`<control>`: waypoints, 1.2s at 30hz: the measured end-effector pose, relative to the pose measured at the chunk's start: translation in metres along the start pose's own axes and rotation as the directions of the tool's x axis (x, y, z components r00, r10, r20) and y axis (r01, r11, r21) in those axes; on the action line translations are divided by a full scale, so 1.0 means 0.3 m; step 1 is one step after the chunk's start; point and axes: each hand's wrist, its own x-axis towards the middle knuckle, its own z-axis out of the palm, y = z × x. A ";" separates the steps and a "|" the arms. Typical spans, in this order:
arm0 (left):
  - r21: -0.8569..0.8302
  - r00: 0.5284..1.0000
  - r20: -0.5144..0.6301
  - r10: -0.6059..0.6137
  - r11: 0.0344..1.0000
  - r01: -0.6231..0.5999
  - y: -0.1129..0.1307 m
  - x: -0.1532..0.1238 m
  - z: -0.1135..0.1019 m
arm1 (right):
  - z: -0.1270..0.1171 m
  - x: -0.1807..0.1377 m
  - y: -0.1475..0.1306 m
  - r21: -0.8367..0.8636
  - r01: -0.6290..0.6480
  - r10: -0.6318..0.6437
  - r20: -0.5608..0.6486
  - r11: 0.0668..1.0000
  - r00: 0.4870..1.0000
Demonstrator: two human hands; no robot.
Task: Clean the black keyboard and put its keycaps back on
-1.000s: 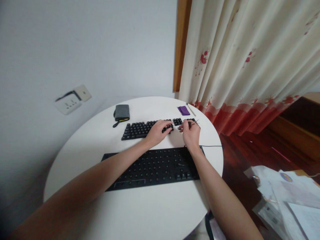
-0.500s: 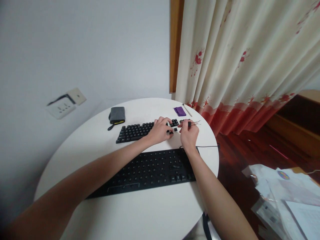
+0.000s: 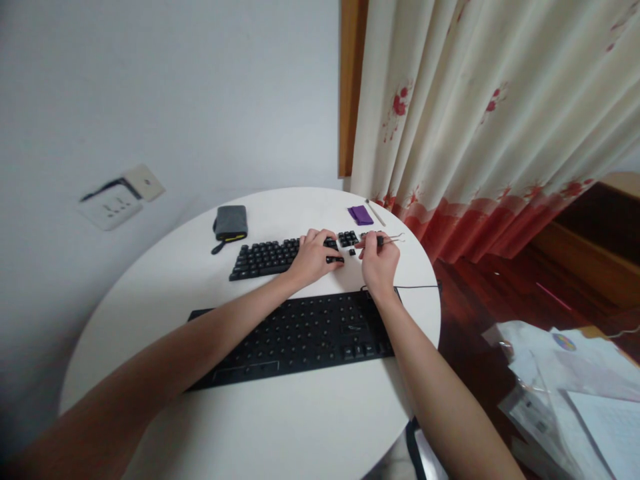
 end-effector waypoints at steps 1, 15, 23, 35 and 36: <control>-0.001 1.000 0.000 0.005 1.000 -0.005 0.002 -0.001 0.000 | 0.000 0.000 0.000 -0.001 0.002 -0.002 0.003 1.000 1.000; -0.014 0.999 -0.002 -0.032 0.999 0.032 0.013 0.001 0.006 | 0.000 -0.002 0.001 -0.012 -0.006 0.006 0.052 1.000 0.999; 0.021 0.998 -0.028 -0.063 0.998 0.064 0.017 0.006 0.015 | -0.001 -0.003 -0.004 -0.002 -0.016 0.016 0.068 1.000 0.998; 0.077 0.997 0.008 -0.072 0.994 0.071 0.042 0.008 -0.007 | 0.000 -0.001 0.003 -0.013 -0.007 0.008 0.080 1.000 0.997; 0.078 0.997 0.009 -0.071 0.995 0.070 0.042 0.008 -0.007 | 0.001 -0.002 0.002 -0.014 -0.009 0.010 0.083 1.000 0.997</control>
